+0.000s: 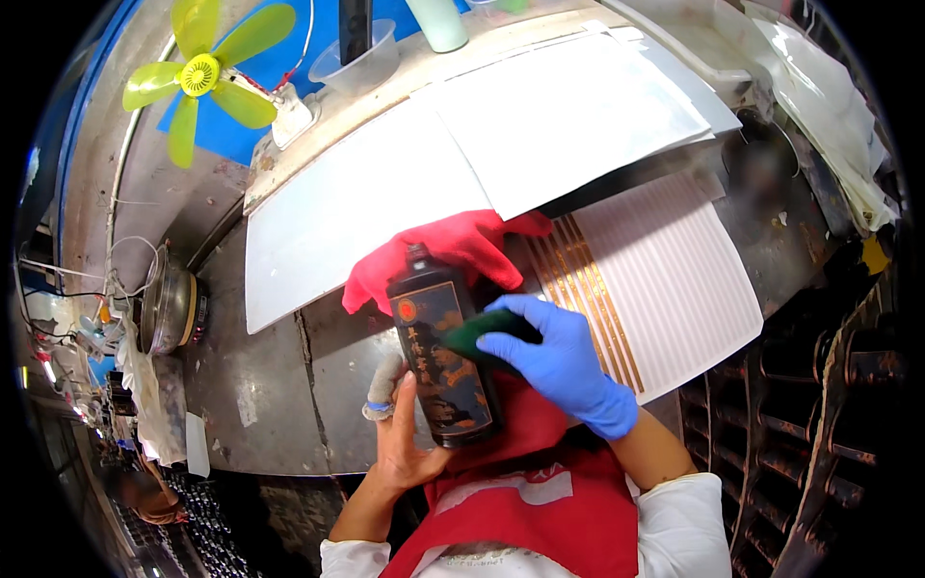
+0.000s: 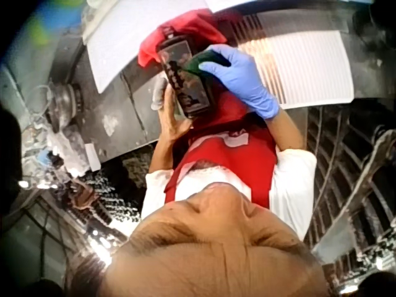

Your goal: The person applies thin copper strips to the top and bottom rims of a black cylindrical bottle, then smooths the strips with a green tool. The person repeats this process on multiple bottles, placing finished units on a nearby rack.

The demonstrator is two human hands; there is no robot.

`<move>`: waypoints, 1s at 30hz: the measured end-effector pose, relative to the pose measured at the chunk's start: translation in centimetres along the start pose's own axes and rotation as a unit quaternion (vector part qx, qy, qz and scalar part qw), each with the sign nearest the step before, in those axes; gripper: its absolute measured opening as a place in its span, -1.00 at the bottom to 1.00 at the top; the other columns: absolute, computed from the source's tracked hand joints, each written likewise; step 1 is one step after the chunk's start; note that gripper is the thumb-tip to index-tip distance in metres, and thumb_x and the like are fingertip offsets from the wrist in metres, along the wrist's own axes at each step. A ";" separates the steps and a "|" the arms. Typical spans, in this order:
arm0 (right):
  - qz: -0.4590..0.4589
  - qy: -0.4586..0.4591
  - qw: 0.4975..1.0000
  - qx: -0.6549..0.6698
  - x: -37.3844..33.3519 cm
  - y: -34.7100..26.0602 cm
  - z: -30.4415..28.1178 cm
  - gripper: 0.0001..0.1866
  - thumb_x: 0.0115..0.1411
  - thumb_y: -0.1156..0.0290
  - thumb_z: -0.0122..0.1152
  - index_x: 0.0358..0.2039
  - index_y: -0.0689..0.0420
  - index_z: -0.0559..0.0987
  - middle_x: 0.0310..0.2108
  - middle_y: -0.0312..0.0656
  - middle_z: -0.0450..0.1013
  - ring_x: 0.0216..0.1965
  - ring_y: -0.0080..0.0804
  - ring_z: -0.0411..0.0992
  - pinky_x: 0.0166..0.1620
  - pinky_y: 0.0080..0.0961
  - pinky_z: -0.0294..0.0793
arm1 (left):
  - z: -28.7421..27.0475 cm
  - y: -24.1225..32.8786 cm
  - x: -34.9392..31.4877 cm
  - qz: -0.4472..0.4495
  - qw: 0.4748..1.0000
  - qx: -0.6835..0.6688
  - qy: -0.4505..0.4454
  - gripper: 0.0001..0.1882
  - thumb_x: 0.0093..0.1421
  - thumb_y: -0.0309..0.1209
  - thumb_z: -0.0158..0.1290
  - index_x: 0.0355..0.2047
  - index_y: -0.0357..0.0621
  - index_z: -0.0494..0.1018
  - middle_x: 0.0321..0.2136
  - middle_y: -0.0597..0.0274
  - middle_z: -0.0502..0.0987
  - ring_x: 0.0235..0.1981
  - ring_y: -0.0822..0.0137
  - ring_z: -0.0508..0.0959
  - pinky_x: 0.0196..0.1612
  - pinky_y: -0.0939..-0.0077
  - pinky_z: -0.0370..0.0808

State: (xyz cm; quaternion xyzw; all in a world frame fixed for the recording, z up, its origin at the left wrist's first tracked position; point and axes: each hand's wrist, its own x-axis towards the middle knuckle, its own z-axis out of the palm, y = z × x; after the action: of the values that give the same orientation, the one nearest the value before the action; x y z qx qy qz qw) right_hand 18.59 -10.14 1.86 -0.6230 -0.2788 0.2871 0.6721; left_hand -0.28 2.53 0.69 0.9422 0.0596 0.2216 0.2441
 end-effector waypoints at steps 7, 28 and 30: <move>-0.047 0.053 0.997 -0.005 2.7 0.8 0.3 -0.71 0.02 0.49 0.29 -0.21 0.25 0.52 -0.37 -0.24 0.51 -0.35 -0.62 0.43 -0.25 -0.64 0.45 | 0.1 0.1 -0.4 -0.049 0.997 -0.057 0.019 -0.05 -0.22 -0.47 0.28 0.20 -0.28 0.05 0.12 -0.30 0.15 0.17 -0.18 0.17 0.18 0.07 0.10; -0.070 -0.096 0.987 -0.113 -1.8 -1.7 -0.5 -0.78 -0.06 0.54 0.31 -0.32 0.15 0.59 -0.40 -0.19 0.49 -0.37 -0.37 0.48 -0.29 -0.53 0.46 | 3.2 1.4 -1.8 -0.189 0.970 -0.116 0.103 -0.52 -0.08 -0.58 0.14 -0.06 -0.31 0.44 0.10 -0.25 0.26 0.15 -0.03 0.29 0.13 0.33 0.22; -0.126 0.003 0.987 -0.102 3.3 -2.7 -0.1 -0.80 -0.05 0.59 0.28 -0.35 0.20 0.56 -0.43 -0.19 0.46 -0.42 -0.46 0.43 -0.34 -0.61 0.41 | 3.0 1.2 -2.4 -0.142 0.979 -0.073 0.126 -0.46 -0.12 -0.61 0.14 -0.02 -0.35 0.40 0.09 -0.27 0.27 0.14 -0.03 0.30 0.14 0.35 0.21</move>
State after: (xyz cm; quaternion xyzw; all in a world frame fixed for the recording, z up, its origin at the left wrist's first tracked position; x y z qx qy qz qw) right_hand 21.06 -7.93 4.60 -0.6494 -0.3809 0.1686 0.6363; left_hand -1.13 -0.35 -2.02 0.8682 0.2065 0.3057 0.3319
